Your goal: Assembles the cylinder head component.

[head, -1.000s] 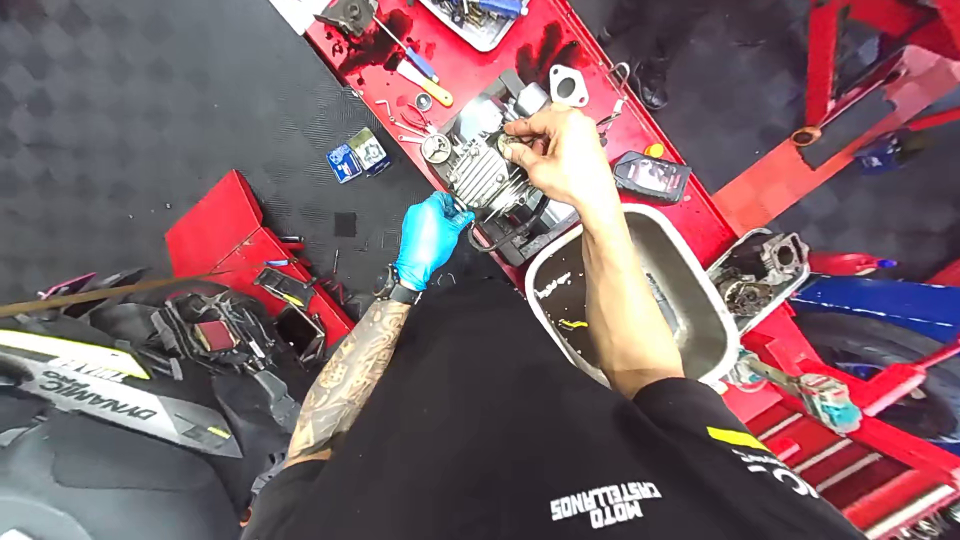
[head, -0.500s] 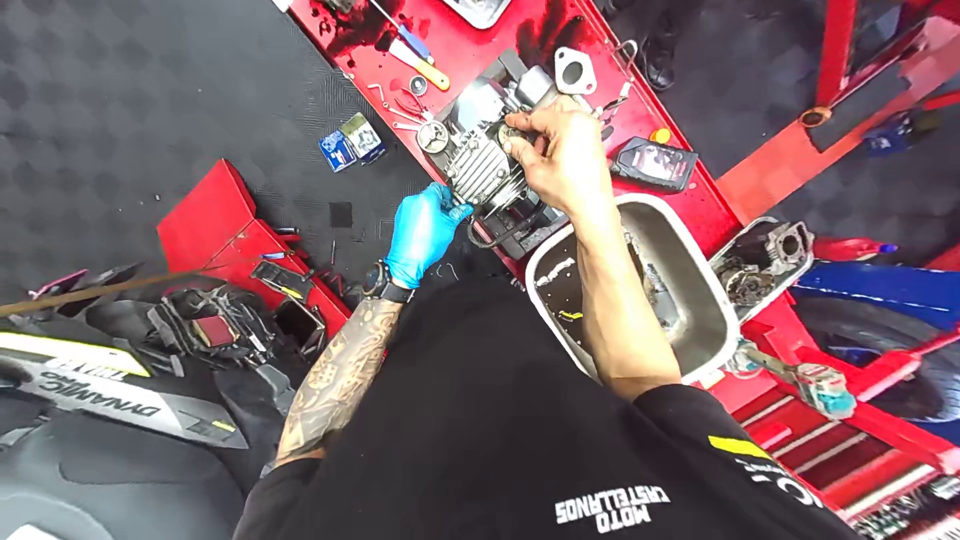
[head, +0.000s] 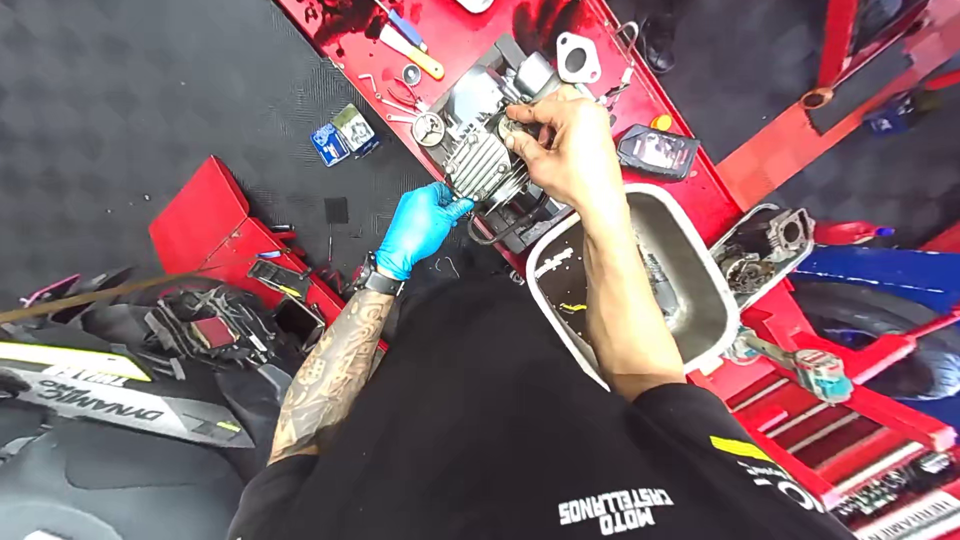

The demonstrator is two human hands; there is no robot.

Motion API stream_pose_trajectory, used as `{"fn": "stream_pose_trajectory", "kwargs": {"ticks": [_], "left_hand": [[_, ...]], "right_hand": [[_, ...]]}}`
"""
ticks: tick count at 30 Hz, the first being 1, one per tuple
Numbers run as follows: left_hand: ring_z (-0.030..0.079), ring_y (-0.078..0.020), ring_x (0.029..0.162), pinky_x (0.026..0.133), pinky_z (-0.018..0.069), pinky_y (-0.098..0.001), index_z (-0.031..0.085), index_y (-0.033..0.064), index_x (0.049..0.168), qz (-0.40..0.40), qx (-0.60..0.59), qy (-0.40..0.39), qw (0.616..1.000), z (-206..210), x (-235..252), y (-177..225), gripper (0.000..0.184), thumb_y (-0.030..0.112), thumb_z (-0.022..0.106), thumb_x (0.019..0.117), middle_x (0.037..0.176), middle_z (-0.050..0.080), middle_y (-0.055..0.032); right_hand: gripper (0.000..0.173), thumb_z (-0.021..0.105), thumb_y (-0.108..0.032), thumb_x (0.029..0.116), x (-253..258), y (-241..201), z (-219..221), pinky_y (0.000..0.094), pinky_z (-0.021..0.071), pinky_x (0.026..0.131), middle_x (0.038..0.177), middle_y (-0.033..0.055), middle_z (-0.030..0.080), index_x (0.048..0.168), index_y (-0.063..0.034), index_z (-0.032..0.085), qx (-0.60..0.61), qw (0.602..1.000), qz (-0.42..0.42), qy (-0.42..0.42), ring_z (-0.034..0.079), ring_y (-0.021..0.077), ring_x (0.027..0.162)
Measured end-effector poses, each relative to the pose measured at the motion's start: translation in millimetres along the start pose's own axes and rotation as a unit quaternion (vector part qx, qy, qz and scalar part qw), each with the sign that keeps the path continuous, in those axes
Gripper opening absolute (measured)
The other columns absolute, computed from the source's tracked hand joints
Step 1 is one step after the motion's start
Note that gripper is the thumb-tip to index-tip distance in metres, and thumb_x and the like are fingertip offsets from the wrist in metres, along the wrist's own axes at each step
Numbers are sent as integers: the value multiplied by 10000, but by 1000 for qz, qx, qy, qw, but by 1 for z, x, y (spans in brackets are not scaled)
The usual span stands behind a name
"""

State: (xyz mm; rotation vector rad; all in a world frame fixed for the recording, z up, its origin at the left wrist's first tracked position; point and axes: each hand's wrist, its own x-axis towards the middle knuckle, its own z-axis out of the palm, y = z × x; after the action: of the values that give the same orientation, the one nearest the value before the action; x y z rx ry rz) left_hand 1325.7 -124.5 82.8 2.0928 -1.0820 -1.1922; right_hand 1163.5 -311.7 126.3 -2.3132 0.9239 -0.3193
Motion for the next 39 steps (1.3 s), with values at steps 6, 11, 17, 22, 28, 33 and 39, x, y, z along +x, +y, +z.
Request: {"fn": "stream_pose_trajectory", "kwargs": {"ticks": [6,11,17,22,28,33,39], "left_hand": [[731,-379,860,774,557,-602,719,23,1041,35,238,126,962,15,7,20,446,456,704,936,893,739,-173],[713,-267,827,765,584,-523,647,87,1200,26,72,73,994,4,-5,-2,498,518,692,953,948,729,-102],[726,-219,873,857,580,-488,689,59,1141,-7,44,-61,997,-17,19,5,442,473,580,1035,957,743,-91],[705,-318,874,818,548,-562,706,42,1032,34,149,32,988,-3,15,10,411,446,635,1003,882,713,-140],[730,-393,772,693,580,-566,677,-38,1091,130,267,167,940,26,-3,8,380,331,632,1013,835,717,-191],[739,-283,912,838,591,-545,666,61,1256,71,118,121,983,12,0,-3,476,455,671,988,1015,756,-110],[716,-229,758,750,598,-476,692,66,1124,39,35,-32,998,-14,8,-1,426,463,554,1052,897,735,-99]], "right_hand": [[278,669,-272,947,-4,-9,9,307,499,800,1017,57,706,1173,-156,781,-3,998,40,42,626,144,872],[300,662,-301,967,-3,-5,3,328,519,813,1067,57,726,1204,-149,766,-2,1000,18,13,645,146,880],[342,621,-271,986,10,14,-11,369,510,864,1159,76,691,1287,-152,730,-5,994,-78,-70,625,167,940],[324,651,-283,973,9,14,-7,329,488,771,1046,72,668,1254,-154,749,2,997,-56,-50,585,143,834],[319,651,-276,967,-2,8,1,327,501,782,1069,77,684,1247,-162,753,3,1000,-22,-8,608,148,857],[330,621,-298,995,0,12,1,331,507,775,1094,94,676,1266,-151,740,-5,998,-61,-7,609,154,845],[341,642,-310,987,3,17,0,364,523,831,1108,106,690,1260,-131,741,-5,997,-79,-13,633,183,901]]}}
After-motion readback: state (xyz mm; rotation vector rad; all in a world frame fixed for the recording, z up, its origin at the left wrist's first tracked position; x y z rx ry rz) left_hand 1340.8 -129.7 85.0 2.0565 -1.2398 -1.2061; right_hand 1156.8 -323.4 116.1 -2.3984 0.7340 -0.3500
